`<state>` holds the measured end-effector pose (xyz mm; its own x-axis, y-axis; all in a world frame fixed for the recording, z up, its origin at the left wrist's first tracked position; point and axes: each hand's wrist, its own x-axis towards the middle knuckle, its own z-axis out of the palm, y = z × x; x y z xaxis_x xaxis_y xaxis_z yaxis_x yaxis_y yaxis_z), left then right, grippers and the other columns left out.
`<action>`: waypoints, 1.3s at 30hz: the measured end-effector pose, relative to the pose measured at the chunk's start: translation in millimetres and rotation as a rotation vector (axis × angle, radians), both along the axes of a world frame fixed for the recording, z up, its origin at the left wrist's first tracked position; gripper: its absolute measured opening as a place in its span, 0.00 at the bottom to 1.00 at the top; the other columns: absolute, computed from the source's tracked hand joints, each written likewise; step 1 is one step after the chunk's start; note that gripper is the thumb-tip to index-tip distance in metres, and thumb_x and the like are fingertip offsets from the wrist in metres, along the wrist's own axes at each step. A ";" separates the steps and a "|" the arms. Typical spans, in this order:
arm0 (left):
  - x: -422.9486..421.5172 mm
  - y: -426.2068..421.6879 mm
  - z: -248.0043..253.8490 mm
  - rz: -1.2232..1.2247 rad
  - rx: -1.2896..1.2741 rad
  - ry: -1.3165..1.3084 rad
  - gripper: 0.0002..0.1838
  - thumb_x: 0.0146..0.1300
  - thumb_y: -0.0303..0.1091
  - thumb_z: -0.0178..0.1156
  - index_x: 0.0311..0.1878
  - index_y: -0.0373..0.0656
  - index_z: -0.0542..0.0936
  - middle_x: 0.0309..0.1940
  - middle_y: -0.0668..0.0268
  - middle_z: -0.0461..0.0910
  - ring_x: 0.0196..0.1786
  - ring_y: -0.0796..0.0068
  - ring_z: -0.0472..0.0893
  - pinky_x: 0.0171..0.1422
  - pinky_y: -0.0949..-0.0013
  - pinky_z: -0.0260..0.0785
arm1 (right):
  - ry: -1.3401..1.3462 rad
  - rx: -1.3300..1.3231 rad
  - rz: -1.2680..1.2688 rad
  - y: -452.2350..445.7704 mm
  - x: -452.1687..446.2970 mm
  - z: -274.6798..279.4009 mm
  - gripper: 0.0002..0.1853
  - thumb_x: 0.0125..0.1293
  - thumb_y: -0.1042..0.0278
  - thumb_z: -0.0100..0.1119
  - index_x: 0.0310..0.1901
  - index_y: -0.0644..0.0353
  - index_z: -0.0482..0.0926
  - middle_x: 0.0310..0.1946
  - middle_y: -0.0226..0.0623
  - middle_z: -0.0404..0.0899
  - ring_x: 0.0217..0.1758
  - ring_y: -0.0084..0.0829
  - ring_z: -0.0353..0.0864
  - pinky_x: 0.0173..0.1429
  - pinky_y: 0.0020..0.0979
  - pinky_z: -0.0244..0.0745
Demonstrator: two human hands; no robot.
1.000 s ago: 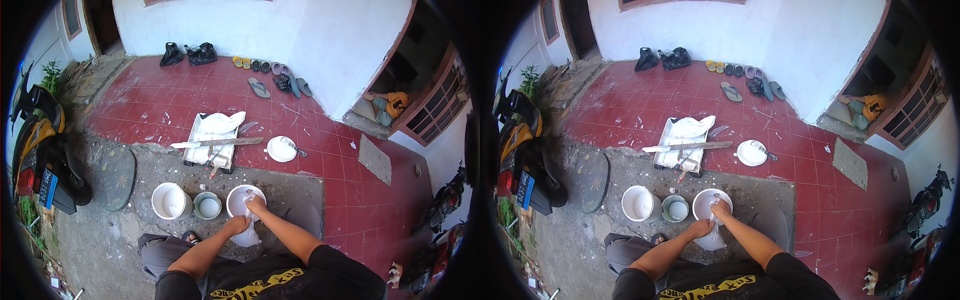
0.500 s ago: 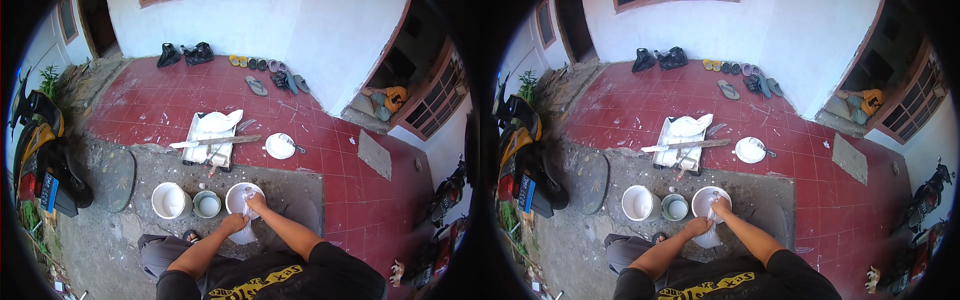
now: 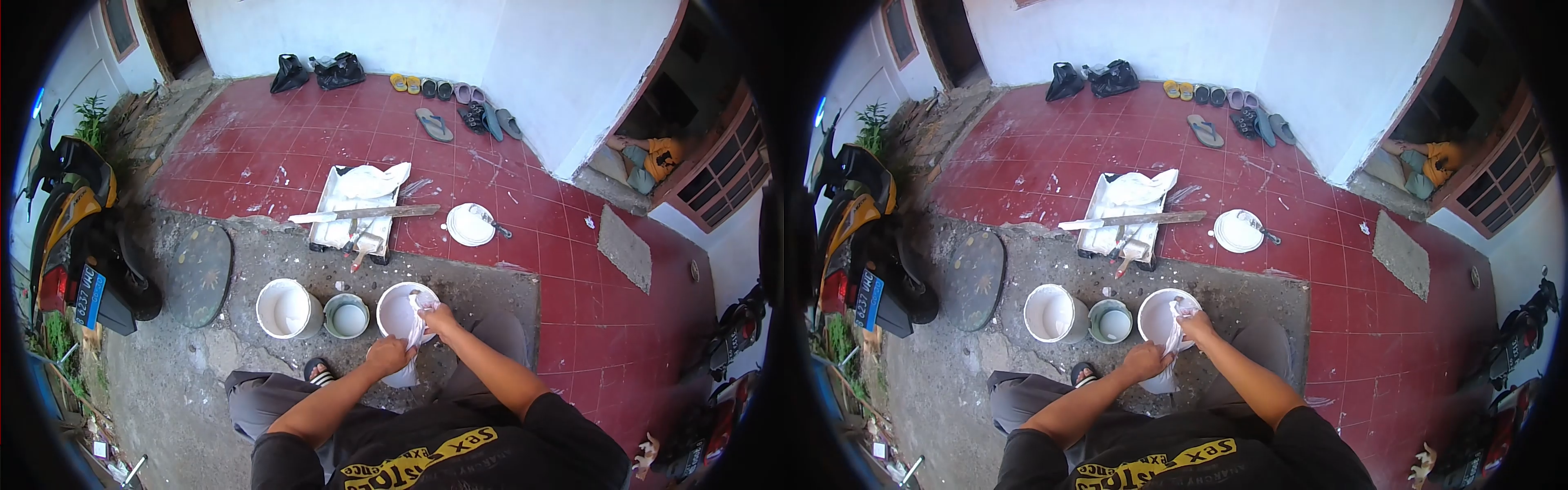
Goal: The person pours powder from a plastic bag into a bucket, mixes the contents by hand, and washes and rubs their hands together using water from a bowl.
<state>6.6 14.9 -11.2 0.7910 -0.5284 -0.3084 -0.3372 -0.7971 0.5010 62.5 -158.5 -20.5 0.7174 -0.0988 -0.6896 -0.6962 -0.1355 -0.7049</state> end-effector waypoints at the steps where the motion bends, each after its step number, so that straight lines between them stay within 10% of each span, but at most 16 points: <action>1: -1.8 -0.8 1.9 0.035 -0.011 -0.033 0.27 0.66 0.56 0.49 0.39 0.38 0.81 0.33 0.46 0.81 0.39 0.47 0.82 0.48 0.50 0.73 | -0.026 0.037 -0.020 -1.7 -1.1 0.2 0.18 0.65 0.70 0.59 0.55 0.65 0.73 0.43 0.42 0.80 0.42 0.35 0.83 0.36 0.37 0.83; 27: 16.1 15.0 133.6 0.127 -0.376 -0.538 0.14 0.55 0.34 0.64 0.42 0.39 0.78 0.28 0.56 0.75 0.35 0.55 0.77 0.42 0.57 0.69 | -0.570 0.646 -0.001 -17.2 8.5 149.6 0.14 0.68 0.72 0.57 0.54 0.64 0.73 0.45 0.37 0.81 0.45 0.27 0.82 0.48 0.29 0.78; 31: 34.0 18.9 156.1 0.204 -0.384 -0.645 0.15 0.55 0.33 0.64 0.45 0.38 0.78 0.28 0.55 0.77 0.33 0.55 0.76 0.40 0.57 0.69 | -0.536 0.609 0.038 -34.0 26.4 132.1 0.15 0.73 0.67 0.49 0.57 0.63 0.71 0.46 0.42 0.81 0.50 0.39 0.84 0.51 0.34 0.79; 39: 61.4 52.0 195.2 0.581 -0.463 -0.510 0.11 0.64 0.34 0.60 0.43 0.36 0.77 0.31 0.50 0.79 0.32 0.53 0.80 0.37 0.59 0.71 | -0.414 0.421 0.039 -59.6 32.8 53.8 0.13 0.70 0.66 0.54 0.51 0.66 0.74 0.41 0.40 0.82 0.39 0.30 0.86 0.40 0.27 0.80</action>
<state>68.0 66.9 184.1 0.9545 0.0137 0.2980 -0.2134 -0.6667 0.7141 95.3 -218.1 33.3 0.9330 0.1539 -0.3254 -0.3515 0.1947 -0.9157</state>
